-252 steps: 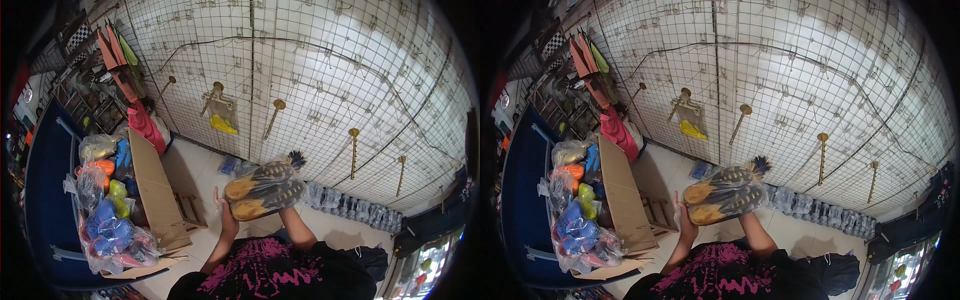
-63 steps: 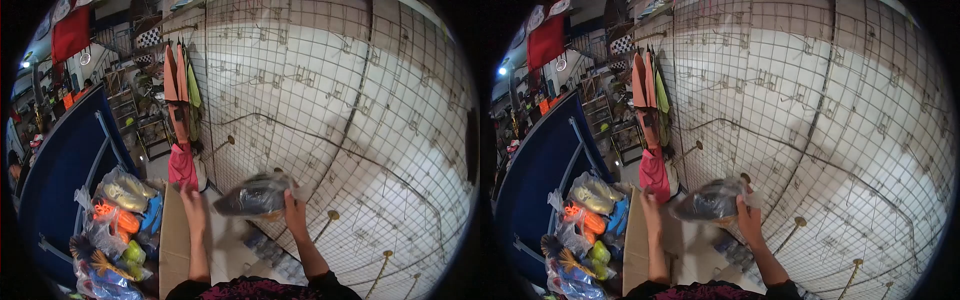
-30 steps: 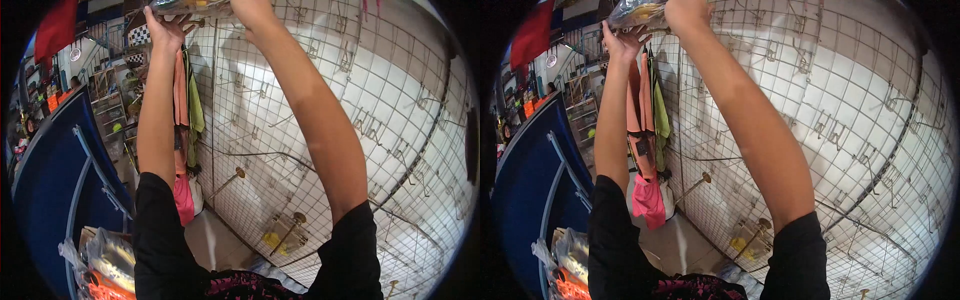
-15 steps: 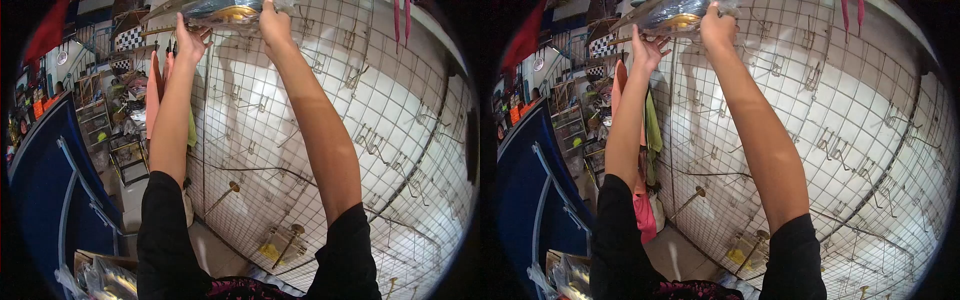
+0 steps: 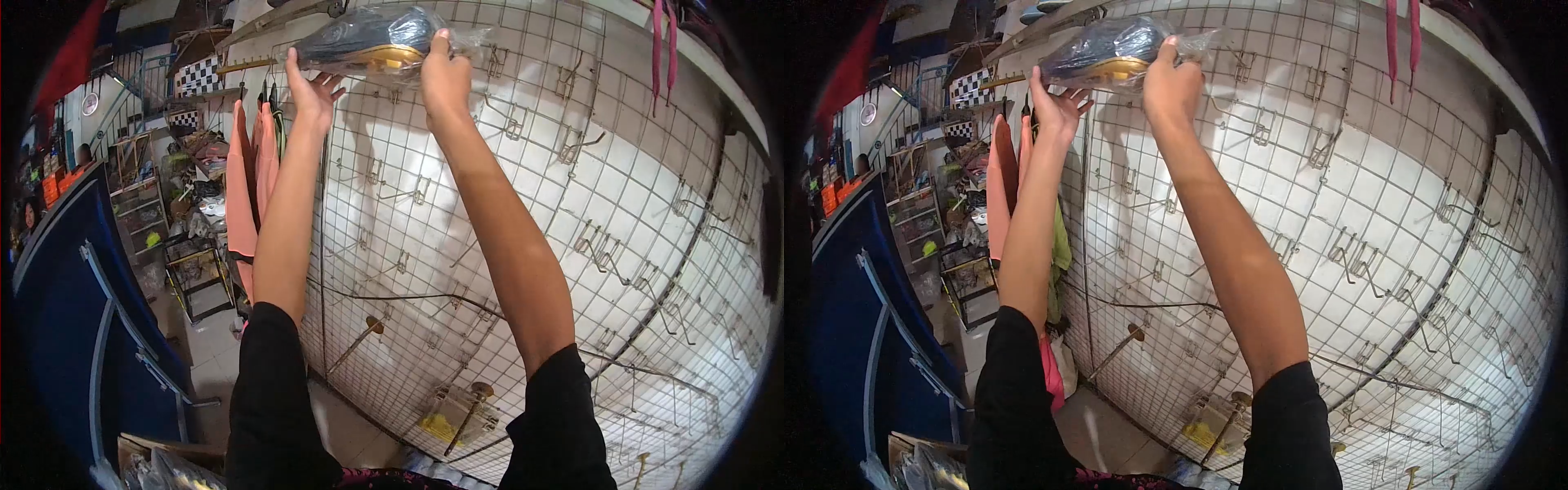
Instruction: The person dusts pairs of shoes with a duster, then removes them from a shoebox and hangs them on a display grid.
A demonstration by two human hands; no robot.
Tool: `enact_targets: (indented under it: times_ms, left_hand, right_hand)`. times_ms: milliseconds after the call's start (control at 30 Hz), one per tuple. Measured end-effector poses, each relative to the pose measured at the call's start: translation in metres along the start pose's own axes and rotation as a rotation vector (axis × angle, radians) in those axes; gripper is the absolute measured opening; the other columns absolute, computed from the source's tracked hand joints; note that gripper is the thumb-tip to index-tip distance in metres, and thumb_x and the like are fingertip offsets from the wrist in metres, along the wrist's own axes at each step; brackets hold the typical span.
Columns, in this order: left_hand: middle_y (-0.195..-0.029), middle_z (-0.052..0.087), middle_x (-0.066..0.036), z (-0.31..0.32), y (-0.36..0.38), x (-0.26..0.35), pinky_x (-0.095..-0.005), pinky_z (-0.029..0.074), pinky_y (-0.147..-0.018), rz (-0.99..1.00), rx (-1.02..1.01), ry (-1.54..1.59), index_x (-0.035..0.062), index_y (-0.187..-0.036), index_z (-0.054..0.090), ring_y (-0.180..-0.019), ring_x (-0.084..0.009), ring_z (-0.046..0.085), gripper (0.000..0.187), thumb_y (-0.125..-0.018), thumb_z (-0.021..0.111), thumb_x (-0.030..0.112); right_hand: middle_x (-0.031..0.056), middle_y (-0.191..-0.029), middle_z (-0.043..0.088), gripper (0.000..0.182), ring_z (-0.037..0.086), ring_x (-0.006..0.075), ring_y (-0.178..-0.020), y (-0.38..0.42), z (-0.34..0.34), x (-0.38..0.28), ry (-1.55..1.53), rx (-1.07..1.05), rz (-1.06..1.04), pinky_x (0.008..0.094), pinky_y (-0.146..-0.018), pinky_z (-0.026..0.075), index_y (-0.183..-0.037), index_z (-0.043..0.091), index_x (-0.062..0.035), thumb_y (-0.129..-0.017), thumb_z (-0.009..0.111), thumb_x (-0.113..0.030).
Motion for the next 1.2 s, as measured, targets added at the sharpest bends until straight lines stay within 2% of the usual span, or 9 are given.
enact_targets:
  times_ms: [67, 100, 233, 367, 567, 667, 867, 1000, 1200]
  left_hand:
    - [-0.149, 0.033, -0.027, 0.006, -0.005, -0.002, -0.0632, 0.023, -0.11, 0.033, -0.064, 0.023, 0.0161, -0.155, 0.016, -0.134, -0.0461, 0.04, 0.102, -0.082, 0.049, 0.079]
    - [-0.148, 0.033, -0.026, 0.006, -0.006, -0.002, -0.0607, 0.031, -0.105, 0.039, -0.092, -0.013, 0.0164, -0.154, 0.018, -0.13, -0.0443, 0.043, 0.101, -0.082, 0.049, 0.079]
    - [-0.13, 0.051, -0.017, -0.001, -0.026, -0.004, -0.0485, 0.045, -0.083, 0.011, -0.032, -0.122, 0.0173, -0.147, 0.02, -0.107, -0.0335, 0.06, 0.101, -0.077, 0.055, 0.082]
    - [-0.124, 0.06, -0.016, 0.005, -0.024, 0.007, -0.0401, 0.046, -0.073, 0.034, -0.057, -0.323, 0.0103, -0.14, 0.022, -0.094, -0.0271, 0.068, 0.096, -0.082, 0.049, 0.082]
    - [-0.118, 0.064, -0.012, 0.011, -0.028, 0.007, -0.0332, 0.041, -0.065, 0.045, -0.171, -0.366, 0.0112, -0.137, 0.02, -0.079, -0.0261, 0.074, 0.088, -0.087, 0.046, 0.078]
    - [-0.115, 0.064, -0.009, -0.003, -0.046, -0.009, -0.0371, 0.041, -0.077, 0.002, -0.209, -0.353, 0.0111, -0.135, 0.031, -0.093, -0.0255, 0.07, 0.08, -0.088, 0.045, 0.075]
    - [-0.11, 0.068, -0.013, -0.014, -0.054, -0.049, -0.0554, 0.022, -0.107, -0.174, -0.25, -0.093, 0.0115, -0.126, 0.057, -0.12, -0.0298, 0.053, 0.068, -0.09, 0.044, 0.067]
    - [-0.112, 0.068, -0.013, -0.012, -0.047, -0.068, -0.06, 0.02, -0.107, -0.2, -0.168, -0.036, 0.0127, -0.126, 0.057, -0.12, -0.0321, 0.053, 0.066, -0.089, 0.046, 0.066]
    - [-0.111, 0.067, -0.013, -0.013, -0.049, -0.076, -0.0549, 0.028, -0.103, -0.193, -0.219, -0.015, 0.0134, -0.129, 0.053, -0.112, -0.0313, 0.055, 0.065, -0.088, 0.048, 0.064]
  right_hand:
    - [0.0331, -0.128, 0.059, 0.064, 0.057, 0.0453, -0.121, 0.005, -0.007, -0.008, 0.057, 0.018, 0.044, 0.0471, -0.103, 0.043, -0.124, 0.057, 0.0124, -0.101, 0.045, -0.046]
    - [0.0333, -0.129, 0.058, 0.065, 0.057, 0.0448, -0.121, 0.0, -0.009, -0.004, 0.073, 0.018, 0.084, 0.0468, -0.103, 0.043, -0.125, 0.056, 0.0134, -0.102, 0.044, -0.046]
    - [0.0326, -0.132, 0.055, 0.072, 0.056, 0.0405, -0.122, -0.011, -0.004, 0.019, -0.091, 0.018, 0.188, 0.0441, -0.101, 0.045, -0.129, 0.049, 0.0173, -0.103, 0.042, -0.049]
    - [0.03, -0.131, 0.057, 0.071, 0.059, 0.0359, -0.117, -0.018, 0.001, 0.028, -0.356, 0.014, 0.31, 0.0408, -0.095, 0.048, -0.132, 0.047, 0.0161, -0.104, 0.042, -0.049]
    - [0.0259, -0.137, 0.054, 0.066, 0.059, 0.031, -0.116, -0.022, -0.002, 0.023, -0.353, -0.049, 0.297, 0.0413, -0.092, 0.048, -0.138, 0.041, 0.0121, -0.105, 0.043, -0.045]
    - [0.0253, -0.14, 0.051, 0.066, 0.055, 0.0312, -0.122, -0.049, 0.001, 0.051, -0.379, -0.045, 0.197, 0.0395, -0.099, 0.045, -0.141, 0.035, 0.0124, -0.105, 0.045, -0.041]
    - [0.0252, -0.144, 0.048, 0.062, 0.051, 0.0312, -0.128, -0.051, -0.006, 0.054, -0.347, 0.004, 0.131, 0.037, -0.107, 0.04, -0.142, 0.034, 0.0123, -0.104, 0.049, -0.035]
    - [0.0249, -0.142, 0.049, 0.063, 0.051, 0.0308, -0.128, -0.061, -0.017, 0.079, -0.324, -0.002, 0.162, 0.0372, -0.106, 0.041, -0.141, 0.035, 0.0122, -0.104, 0.05, -0.036]
    - [0.0244, -0.141, 0.051, 0.067, 0.05, 0.0306, -0.129, -0.056, -0.025, 0.077, -0.302, 0.003, 0.14, 0.0364, -0.108, 0.038, -0.139, 0.041, 0.0116, -0.1, 0.053, -0.042]
Point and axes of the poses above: each hand's wrist, its own y-axis away from the middle knuckle, its own z-axis out of the palm, x = y × z, the point moved 4 cm from there along -y, towards the middle knuckle
